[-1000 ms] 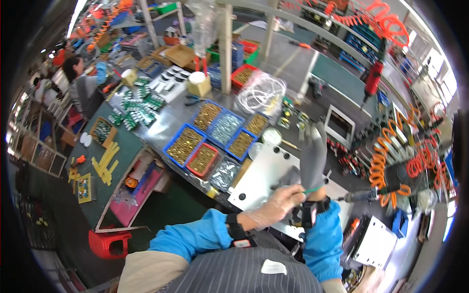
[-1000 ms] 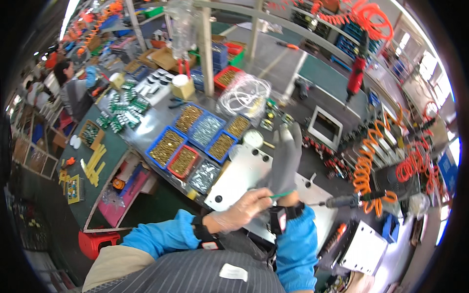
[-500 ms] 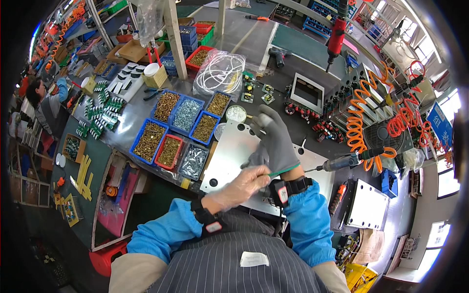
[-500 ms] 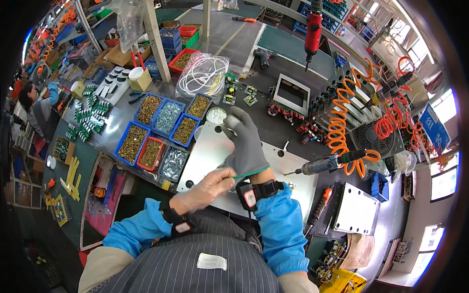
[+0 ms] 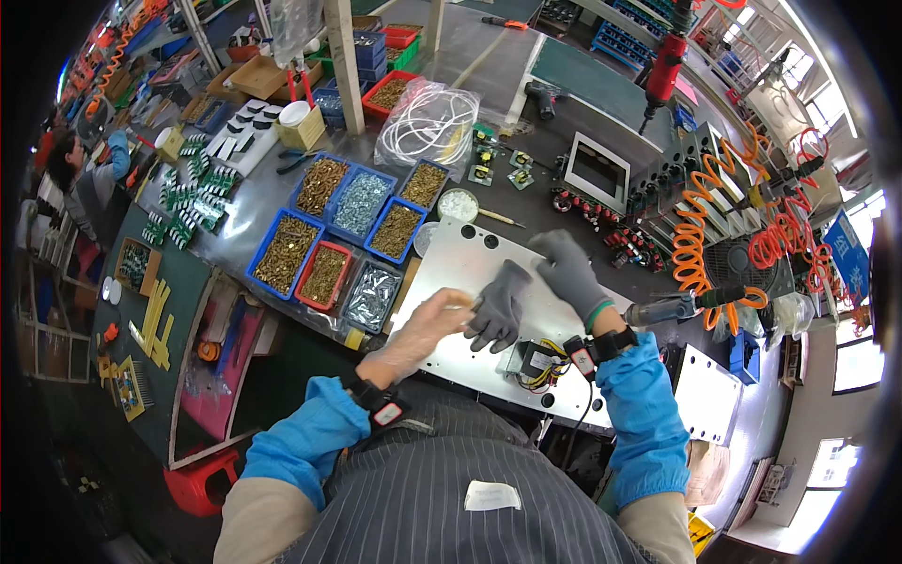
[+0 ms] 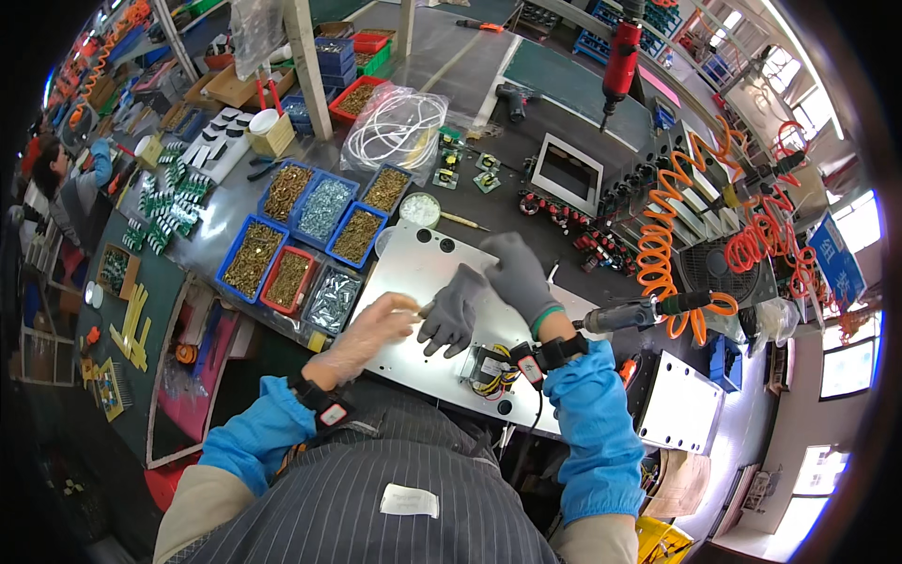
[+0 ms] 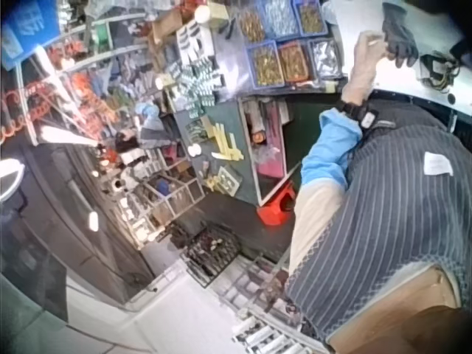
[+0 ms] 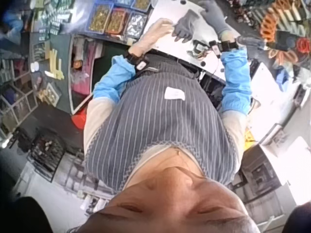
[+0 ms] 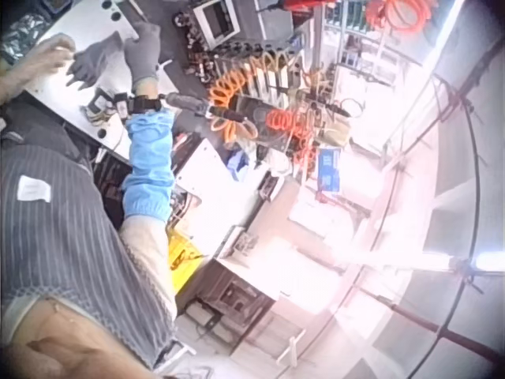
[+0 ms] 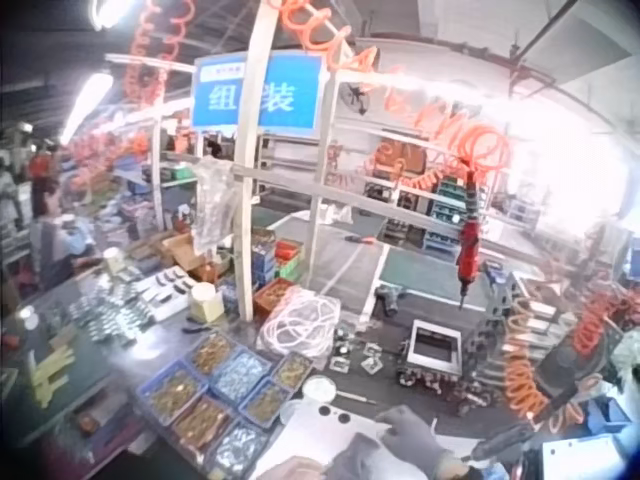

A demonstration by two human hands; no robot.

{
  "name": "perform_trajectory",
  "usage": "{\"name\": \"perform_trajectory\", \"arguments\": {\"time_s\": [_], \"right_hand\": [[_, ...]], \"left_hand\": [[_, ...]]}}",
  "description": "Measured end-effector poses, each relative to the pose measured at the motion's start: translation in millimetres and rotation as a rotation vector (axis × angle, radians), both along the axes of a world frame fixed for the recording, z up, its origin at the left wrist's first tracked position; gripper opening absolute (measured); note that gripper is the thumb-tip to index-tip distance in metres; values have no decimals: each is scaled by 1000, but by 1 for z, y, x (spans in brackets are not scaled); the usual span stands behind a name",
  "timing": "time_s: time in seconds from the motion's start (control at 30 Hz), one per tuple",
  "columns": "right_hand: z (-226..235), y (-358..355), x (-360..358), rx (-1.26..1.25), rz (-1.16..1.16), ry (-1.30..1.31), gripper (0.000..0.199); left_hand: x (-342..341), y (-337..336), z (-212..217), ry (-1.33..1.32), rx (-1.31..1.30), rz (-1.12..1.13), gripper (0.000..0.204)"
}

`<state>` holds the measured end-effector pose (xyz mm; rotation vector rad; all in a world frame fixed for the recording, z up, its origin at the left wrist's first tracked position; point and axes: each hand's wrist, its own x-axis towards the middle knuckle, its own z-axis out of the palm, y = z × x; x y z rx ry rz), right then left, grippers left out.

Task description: Install and fasten electrical components and circuit boards onto a metal chassis using powered screwdrivers.

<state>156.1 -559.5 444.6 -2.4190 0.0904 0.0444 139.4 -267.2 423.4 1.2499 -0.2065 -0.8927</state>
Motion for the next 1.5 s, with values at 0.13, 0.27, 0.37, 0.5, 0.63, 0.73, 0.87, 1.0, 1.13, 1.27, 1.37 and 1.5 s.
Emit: {"name": "perform_trajectory", "arguments": {"time_s": [0.13,0.27,0.37,0.5,0.63,0.73,0.87,1.0,1.13,1.27,1.37,1.5], "right_hand": [[-30,5,-7,-223,70,199,34],[16,37,-16,6,77,-31,23],[65,79,-53,-86,236,-249,27],[87,117,-78,-49,296,-176,33],[78,109,-77,231,2,-72,41],[68,100,-73,192,-37,-71,42],[68,97,-65,97,-37,-86,26],[73,111,-64,-52,50,-262,19],[70,128,-67,-284,215,-475,12],[62,128,-68,-209,100,-425,20],[52,133,-72,-28,-2,-280,28],[34,152,-75,259,12,-104,30]], "left_hand": [[-2,9,3,162,153,15,30],[-12,6,30,226,2,67,40],[-19,-4,52,145,-190,193,44],[-11,-10,64,109,-100,344,47],[-4,-7,59,-5,74,290,40],[-7,-14,51,-192,9,301,25],[-3,-10,45,-893,103,203,15],[-6,-20,25,-1247,539,-61,23],[16,-20,-8,-842,398,120,21],[36,4,-6,-467,238,-106,23],[23,2,32,348,-453,-47,19],[1,-32,90,-111,-538,479,30]]}}
